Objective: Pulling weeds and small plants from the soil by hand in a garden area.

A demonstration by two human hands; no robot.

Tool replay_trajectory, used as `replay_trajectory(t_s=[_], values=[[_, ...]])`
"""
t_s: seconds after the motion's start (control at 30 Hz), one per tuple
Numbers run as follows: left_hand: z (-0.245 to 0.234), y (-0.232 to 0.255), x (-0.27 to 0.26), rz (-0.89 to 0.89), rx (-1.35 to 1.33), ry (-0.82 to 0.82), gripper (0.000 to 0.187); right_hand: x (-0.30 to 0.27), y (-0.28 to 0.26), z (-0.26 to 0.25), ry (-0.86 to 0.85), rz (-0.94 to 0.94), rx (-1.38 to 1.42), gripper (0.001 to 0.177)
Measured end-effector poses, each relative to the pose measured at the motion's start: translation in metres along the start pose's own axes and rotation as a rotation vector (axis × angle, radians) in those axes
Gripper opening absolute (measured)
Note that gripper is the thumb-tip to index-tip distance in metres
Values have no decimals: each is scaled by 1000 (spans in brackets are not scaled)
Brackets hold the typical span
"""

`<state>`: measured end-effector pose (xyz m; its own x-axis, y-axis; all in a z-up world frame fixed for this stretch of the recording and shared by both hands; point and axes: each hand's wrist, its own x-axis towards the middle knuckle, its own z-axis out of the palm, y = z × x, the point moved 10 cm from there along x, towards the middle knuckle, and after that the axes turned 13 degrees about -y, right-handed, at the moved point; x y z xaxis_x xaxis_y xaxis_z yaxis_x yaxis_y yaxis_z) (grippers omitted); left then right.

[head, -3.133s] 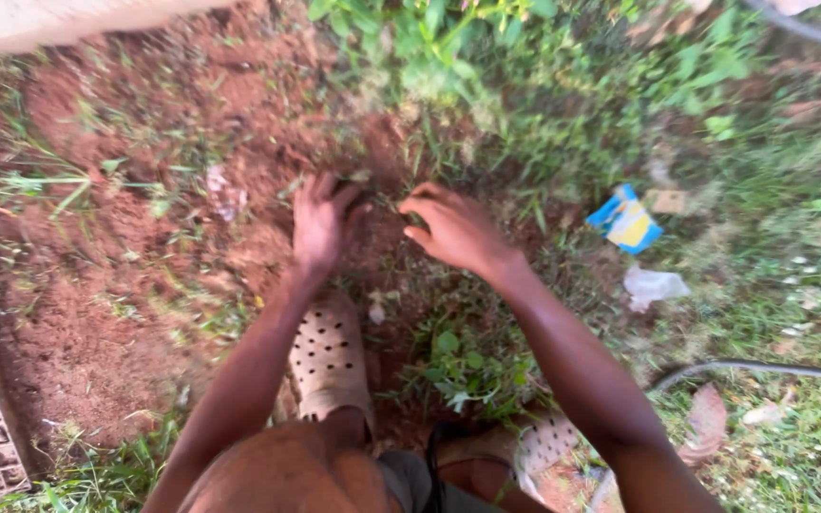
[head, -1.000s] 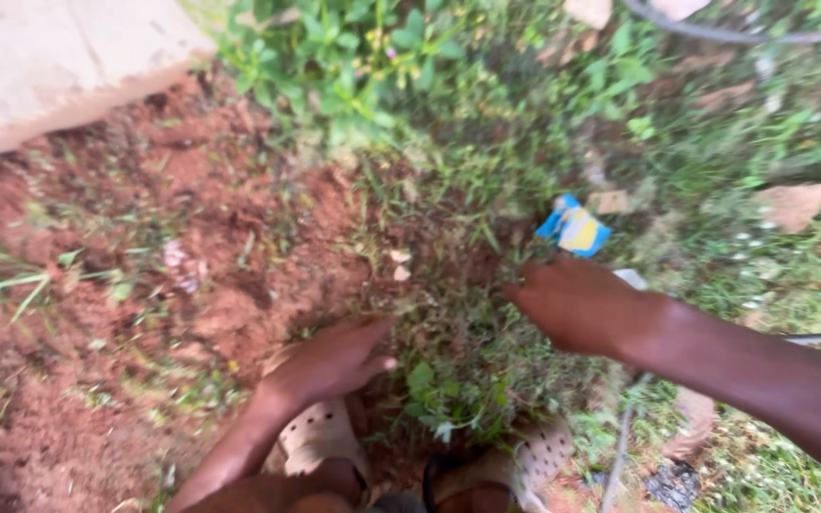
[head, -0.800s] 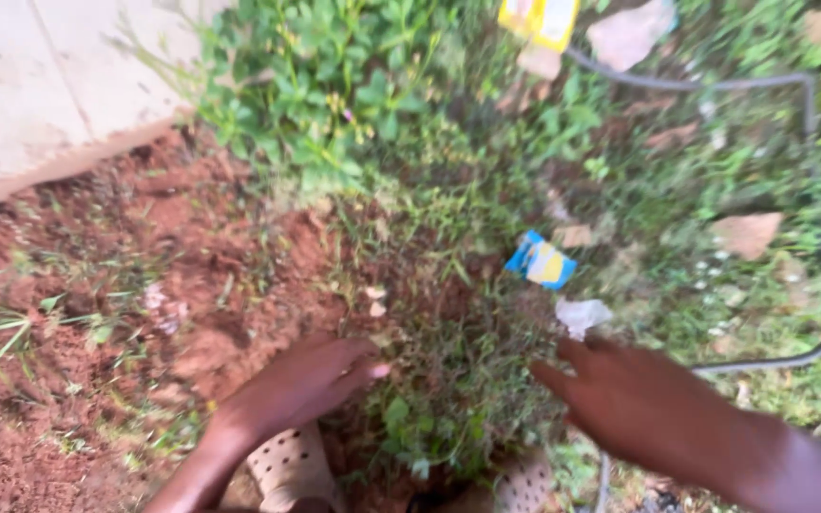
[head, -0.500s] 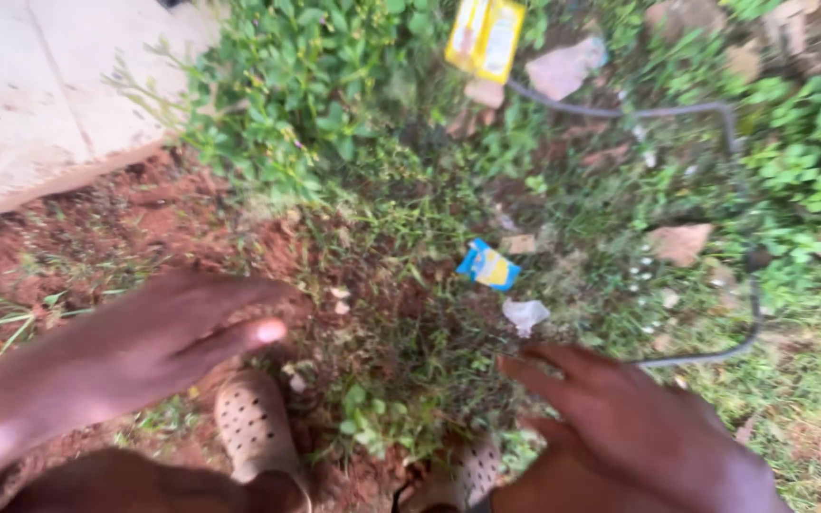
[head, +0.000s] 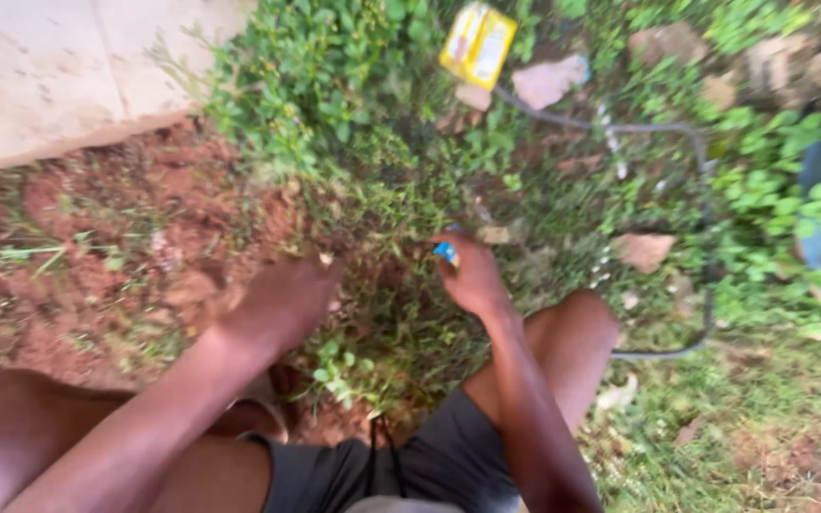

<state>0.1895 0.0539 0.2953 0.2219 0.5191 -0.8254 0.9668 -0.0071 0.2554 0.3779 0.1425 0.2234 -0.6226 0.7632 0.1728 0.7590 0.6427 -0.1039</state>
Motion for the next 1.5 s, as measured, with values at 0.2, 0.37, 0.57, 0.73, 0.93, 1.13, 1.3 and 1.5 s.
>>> replay_trajectory(t_s=[0.2,0.37,0.57,0.73,0.93,1.13,1.3,1.5], values=[[28,-26,46,-131,81,-66,61,-10,-47,-38,-691,-97,697,34],[38,-19,48,-188,110,-261,67,11,-71,-139,-828,-323,524,40],[52,-37,49,-147,188,-272,50,40,-112,-211,-915,-497,70,51],[21,-50,44,-121,130,-107,40,56,-93,-294,-595,-664,261,55],[41,-70,57,-95,227,-97,48,89,-42,-170,-417,-346,400,35],[53,-61,54,-102,269,-165,35,106,-103,-210,-569,-245,90,54],[67,-47,66,-141,300,-200,31,142,-199,-274,-768,-520,4,64],[87,-79,50,-224,204,-188,31,142,-283,-271,-1139,-647,-185,30]])
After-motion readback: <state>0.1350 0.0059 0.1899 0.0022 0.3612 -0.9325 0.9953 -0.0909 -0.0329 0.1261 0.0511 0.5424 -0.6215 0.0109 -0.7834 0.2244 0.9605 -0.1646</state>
